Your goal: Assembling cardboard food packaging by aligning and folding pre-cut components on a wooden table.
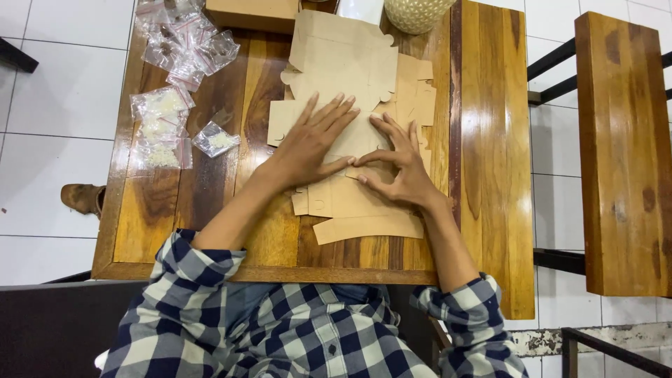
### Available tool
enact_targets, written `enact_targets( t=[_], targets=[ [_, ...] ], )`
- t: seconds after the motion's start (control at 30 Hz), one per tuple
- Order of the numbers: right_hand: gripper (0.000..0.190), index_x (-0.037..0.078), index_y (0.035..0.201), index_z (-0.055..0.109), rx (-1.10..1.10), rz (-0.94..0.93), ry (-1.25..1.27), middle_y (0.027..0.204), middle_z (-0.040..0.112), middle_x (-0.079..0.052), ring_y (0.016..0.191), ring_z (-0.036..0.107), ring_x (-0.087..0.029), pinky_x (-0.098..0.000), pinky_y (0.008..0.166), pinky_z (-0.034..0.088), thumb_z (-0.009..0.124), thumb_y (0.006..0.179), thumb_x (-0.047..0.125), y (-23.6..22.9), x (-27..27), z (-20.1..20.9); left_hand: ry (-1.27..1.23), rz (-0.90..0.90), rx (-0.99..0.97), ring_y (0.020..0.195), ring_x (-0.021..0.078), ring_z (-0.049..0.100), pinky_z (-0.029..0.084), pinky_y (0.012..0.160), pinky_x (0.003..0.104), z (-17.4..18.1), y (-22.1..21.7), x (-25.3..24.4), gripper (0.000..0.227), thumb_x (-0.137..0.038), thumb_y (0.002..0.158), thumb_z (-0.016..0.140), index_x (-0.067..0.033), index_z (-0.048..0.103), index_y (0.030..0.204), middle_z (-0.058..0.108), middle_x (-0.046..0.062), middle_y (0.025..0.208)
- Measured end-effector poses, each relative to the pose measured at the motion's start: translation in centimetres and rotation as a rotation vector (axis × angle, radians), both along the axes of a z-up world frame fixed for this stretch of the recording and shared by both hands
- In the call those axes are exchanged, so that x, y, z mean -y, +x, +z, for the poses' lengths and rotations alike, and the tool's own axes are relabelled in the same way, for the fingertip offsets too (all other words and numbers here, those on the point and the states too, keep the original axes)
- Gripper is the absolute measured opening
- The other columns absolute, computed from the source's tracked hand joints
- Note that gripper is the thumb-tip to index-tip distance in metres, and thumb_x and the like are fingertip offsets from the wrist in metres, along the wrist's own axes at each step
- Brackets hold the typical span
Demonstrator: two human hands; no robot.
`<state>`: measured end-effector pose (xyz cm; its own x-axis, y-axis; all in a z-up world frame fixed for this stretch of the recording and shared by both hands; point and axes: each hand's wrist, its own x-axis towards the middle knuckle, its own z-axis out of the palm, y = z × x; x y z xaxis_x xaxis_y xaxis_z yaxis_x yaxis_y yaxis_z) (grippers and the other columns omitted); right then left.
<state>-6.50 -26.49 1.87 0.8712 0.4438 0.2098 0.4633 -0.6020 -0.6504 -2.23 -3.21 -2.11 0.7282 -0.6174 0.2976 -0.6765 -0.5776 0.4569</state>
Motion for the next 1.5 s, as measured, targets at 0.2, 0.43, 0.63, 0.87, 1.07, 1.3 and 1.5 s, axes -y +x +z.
enact_targets(
  t=[0.2,0.43,0.63,0.87,1.07,1.3,1.5],
  targets=[
    [0.034,0.021,0.105,0.067,-0.069,-0.002,0.019,0.162,0.046,-0.014,0.155,0.032,-0.041,-0.0699,0.122,-0.006,0.078,0.083,0.046,0.8,1.0,-1.6,0.113,0.053,-0.155,0.162,0.0287,0.012,-0.006,0.13,0.052,-0.2,0.1,-0.2,0.095,-0.068,0.096,0.056,-0.0095,0.028,0.165,0.022,0.015,0.174],
    [0.049,0.019,0.11,0.055,-0.118,0.013,0.033,0.165,0.042,-0.015,0.157,0.027,-0.04,-0.0663,0.123,-0.009,0.08,0.081,0.047,0.5,0.8,-0.7,0.154,0.057,-0.172,0.162,0.0297,0.007,-0.01,0.129,0.053,1.0,-0.6,-0.2,0.097,-0.07,0.097,0.052,-0.0072,0.025,0.165,0.018,0.017,0.174],
    [0.051,0.019,0.113,0.054,-0.138,0.02,0.019,0.166,0.041,-0.015,0.158,0.025,-0.038,-0.0621,0.124,-0.011,0.082,0.079,0.045,0.7,0.8,-0.7,0.168,0.051,-0.231,0.162,0.0307,0.002,-0.014,0.128,0.052,1.5,-0.5,-0.3,0.106,-0.074,0.092,0.054,-0.006,0.023,0.166,0.012,0.018,0.175],
    [0.042,0.019,0.114,0.055,-0.153,-0.031,0.034,0.164,0.044,-0.014,0.157,0.027,-0.035,-0.0603,0.125,-0.009,0.079,0.085,0.036,0.2,0.6,-1.0,0.16,0.05,-0.228,0.162,0.0307,0.001,-0.015,0.128,0.053,0.4,-0.6,-0.2,0.111,-0.076,0.086,0.059,-0.0079,0.023,0.166,0.011,0.015,0.176],
    [0.038,0.02,0.113,0.056,-0.11,-0.049,0.052,0.162,0.047,-0.013,0.156,0.031,-0.033,-0.0597,0.126,-0.005,0.08,0.087,0.033,0.3,0.8,-1.6,0.148,0.042,-0.197,0.162,0.0308,0.004,-0.012,0.129,0.053,0.2,-0.4,-0.3,0.112,-0.077,0.083,0.059,-0.0102,0.025,0.166,0.013,0.015,0.176],
    [0.034,0.018,0.114,0.059,-0.103,-0.068,0.023,0.161,0.048,-0.015,0.155,0.033,-0.035,-0.0612,0.127,0.0,0.077,0.091,0.033,0.3,0.6,-1.5,0.148,0.046,-0.196,0.162,0.0311,0.009,-0.007,0.13,0.054,1.0,-0.7,-0.4,0.11,-0.078,0.083,0.06,-0.0134,0.027,0.166,0.016,0.015,0.175],
    [0.046,0.021,0.124,0.06,-0.123,-0.053,0.014,0.162,0.047,-0.012,0.156,0.031,-0.034,-0.0607,0.127,-0.001,0.081,0.086,0.037,0.3,0.8,-1.3,0.165,0.04,-0.186,0.162,0.0299,0.008,-0.006,0.13,0.055,0.2,-0.2,-0.3,0.11,-0.08,0.083,0.061,-0.0144,0.026,0.165,0.016,0.014,0.175]
  ],
)
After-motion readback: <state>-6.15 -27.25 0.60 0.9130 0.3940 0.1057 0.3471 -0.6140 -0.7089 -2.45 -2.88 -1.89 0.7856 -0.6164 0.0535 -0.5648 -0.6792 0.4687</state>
